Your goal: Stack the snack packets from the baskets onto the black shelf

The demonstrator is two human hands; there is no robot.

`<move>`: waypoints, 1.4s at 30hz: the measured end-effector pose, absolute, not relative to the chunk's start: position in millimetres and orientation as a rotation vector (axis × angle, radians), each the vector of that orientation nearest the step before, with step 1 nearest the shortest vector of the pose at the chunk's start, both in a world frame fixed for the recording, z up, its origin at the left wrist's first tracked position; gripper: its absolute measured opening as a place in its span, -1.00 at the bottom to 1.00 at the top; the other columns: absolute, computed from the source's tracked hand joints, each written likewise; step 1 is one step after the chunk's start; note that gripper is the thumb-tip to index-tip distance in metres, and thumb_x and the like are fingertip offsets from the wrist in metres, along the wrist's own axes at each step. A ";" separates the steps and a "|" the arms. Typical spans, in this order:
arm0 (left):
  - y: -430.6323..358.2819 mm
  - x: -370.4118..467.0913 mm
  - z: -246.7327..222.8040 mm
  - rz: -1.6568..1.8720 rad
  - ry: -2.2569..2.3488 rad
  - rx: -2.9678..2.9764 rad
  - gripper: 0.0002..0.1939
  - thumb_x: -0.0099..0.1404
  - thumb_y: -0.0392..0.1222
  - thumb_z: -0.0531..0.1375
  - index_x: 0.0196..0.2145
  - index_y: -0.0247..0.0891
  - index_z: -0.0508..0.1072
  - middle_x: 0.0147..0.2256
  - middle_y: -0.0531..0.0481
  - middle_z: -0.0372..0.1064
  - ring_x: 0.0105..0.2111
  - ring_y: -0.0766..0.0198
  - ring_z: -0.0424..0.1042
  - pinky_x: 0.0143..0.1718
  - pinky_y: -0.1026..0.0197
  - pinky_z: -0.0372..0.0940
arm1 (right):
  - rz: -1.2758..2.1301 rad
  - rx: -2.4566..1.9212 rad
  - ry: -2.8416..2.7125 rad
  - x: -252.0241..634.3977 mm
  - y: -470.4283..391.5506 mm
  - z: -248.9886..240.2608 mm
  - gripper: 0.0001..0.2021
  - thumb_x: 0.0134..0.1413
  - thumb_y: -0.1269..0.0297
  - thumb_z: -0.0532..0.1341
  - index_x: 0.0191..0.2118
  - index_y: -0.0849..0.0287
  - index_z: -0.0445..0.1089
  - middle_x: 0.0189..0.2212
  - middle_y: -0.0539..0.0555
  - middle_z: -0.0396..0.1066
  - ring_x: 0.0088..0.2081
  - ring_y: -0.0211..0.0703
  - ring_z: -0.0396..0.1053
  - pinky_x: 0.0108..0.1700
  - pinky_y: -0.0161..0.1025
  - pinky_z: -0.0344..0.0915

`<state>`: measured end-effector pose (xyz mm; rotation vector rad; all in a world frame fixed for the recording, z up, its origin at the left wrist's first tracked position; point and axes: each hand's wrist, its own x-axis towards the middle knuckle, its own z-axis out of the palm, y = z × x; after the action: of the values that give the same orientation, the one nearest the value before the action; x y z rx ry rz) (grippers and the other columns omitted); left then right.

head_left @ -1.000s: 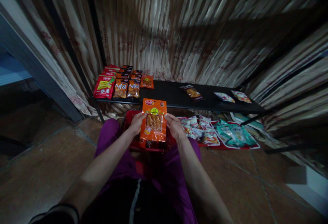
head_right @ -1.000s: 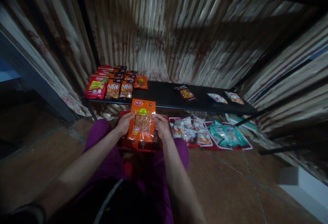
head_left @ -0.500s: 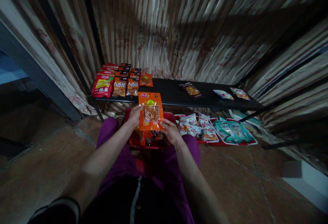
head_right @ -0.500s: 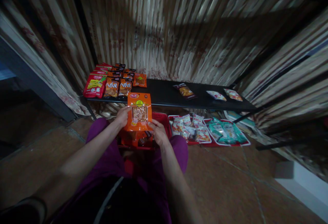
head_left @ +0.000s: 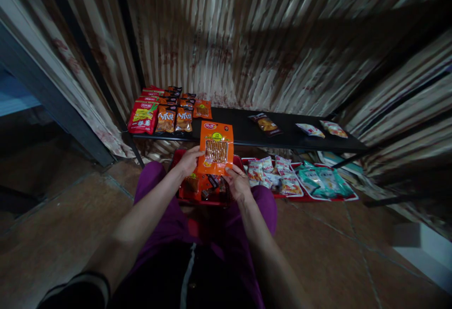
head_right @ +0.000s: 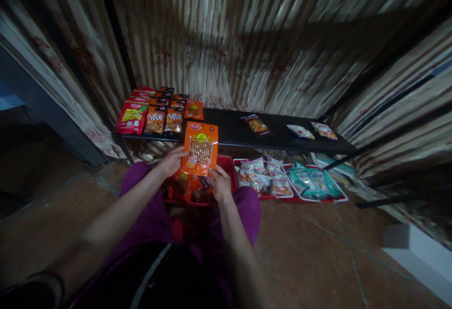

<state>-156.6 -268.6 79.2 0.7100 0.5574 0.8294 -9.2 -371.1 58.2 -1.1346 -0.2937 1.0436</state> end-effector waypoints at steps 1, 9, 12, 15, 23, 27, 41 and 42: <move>-272.7 -158.4 77.9 0.809 0.536 0.739 -0.61 -0.07 -0.42 0.29 -0.20 -0.35 0.47 -0.33 -0.06 0.51 -0.35 0.25 0.49 -0.23 0.23 0.35 | 1.035 -1.130 -0.285 -9.1 -370.2 59.4 -0.78 -0.42 0.44 0.39 -0.47 0.13 0.47 -0.51 -0.04 0.53 -0.50 -0.26 0.47 -0.46 -0.37 0.43; -290.0 -162.9 70.0 0.755 0.450 0.785 -0.22 -0.11 -0.48 0.29 0.11 -0.20 0.27 -0.18 -0.08 0.49 -0.30 0.22 0.50 -0.26 0.24 0.34 | 1.015 -1.144 -0.282 -8.8 -365.6 62.5 -0.78 -0.39 0.45 0.36 -0.44 0.16 0.48 -0.52 -0.02 0.52 -0.52 -0.27 0.46 -0.48 -0.37 0.42; -290.5 -160.9 69.5 0.804 0.446 0.784 -0.21 -0.13 -0.50 0.28 0.11 -0.22 0.28 -0.17 -0.09 0.49 -0.28 0.21 0.50 -0.27 0.26 0.33 | 1.017 -1.152 -0.284 -9.7 -365.5 63.8 -0.78 -0.40 0.45 0.36 -0.44 0.17 0.48 -0.52 -0.03 0.53 -0.52 -0.27 0.46 -0.47 -0.37 0.42; -291.2 -159.2 68.3 0.833 0.459 0.784 -0.22 -0.12 -0.52 0.24 0.11 -0.23 0.29 -0.15 -0.10 0.48 -0.27 0.21 0.49 -0.26 0.26 0.34 | 1.008 -1.161 -0.295 -11.3 -366.5 64.2 -0.79 -0.40 0.43 0.36 -0.45 0.15 0.47 -0.53 -0.03 0.52 -0.54 -0.26 0.46 -0.49 -0.36 0.41; -292.4 -158.7 65.1 0.876 0.506 0.840 -0.22 -0.12 -0.52 0.14 0.11 -0.16 0.30 -0.24 0.01 0.48 -0.36 0.33 0.47 -0.33 0.32 0.32 | 1.039 -1.161 -0.398 -13.4 -369.7 64.4 -0.79 -0.33 0.34 0.37 -0.41 0.12 0.46 -0.49 -0.05 0.52 -0.54 -0.27 0.45 -0.52 -0.37 0.38; -295.2 -158.3 65.4 0.892 0.506 0.836 -0.27 -0.13 -0.51 0.14 0.07 -0.20 0.34 -0.28 0.02 0.48 -0.37 0.33 0.46 -0.32 0.30 0.33 | 1.022 -1.151 -0.344 -14.1 -369.9 65.4 -0.75 -0.37 0.31 0.39 -0.39 0.11 0.47 -0.48 -0.06 0.53 -0.50 -0.24 0.45 -0.50 -0.35 0.38; -297.4 -133.1 56.2 0.965 0.660 0.775 -0.09 -0.06 -0.59 0.14 0.23 -0.02 0.12 0.00 -0.02 0.41 -0.15 0.24 0.45 -0.21 0.26 0.37 | 0.894 -1.105 -0.434 -36.0 -367.2 71.0 -0.58 -0.25 0.24 0.36 -0.13 0.08 0.48 -0.35 -0.01 0.56 -0.38 -0.13 0.49 -0.33 -0.21 0.44; -296.3 -130.4 52.0 0.956 0.661 0.782 -0.12 -0.06 -0.59 0.14 0.20 -0.03 0.18 0.03 -0.01 0.38 -0.12 0.22 0.44 -0.19 0.26 0.36 | 0.887 -1.122 -0.447 -37.3 -367.4 70.5 -0.57 -0.24 0.22 0.36 -0.12 0.07 0.48 -0.34 -0.01 0.56 -0.36 -0.13 0.50 -0.32 -0.21 0.44</move>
<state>-130.4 -296.3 52.0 0.7822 0.6607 0.9559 -37.3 -367.4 70.5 -1.1220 -0.4471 0.8870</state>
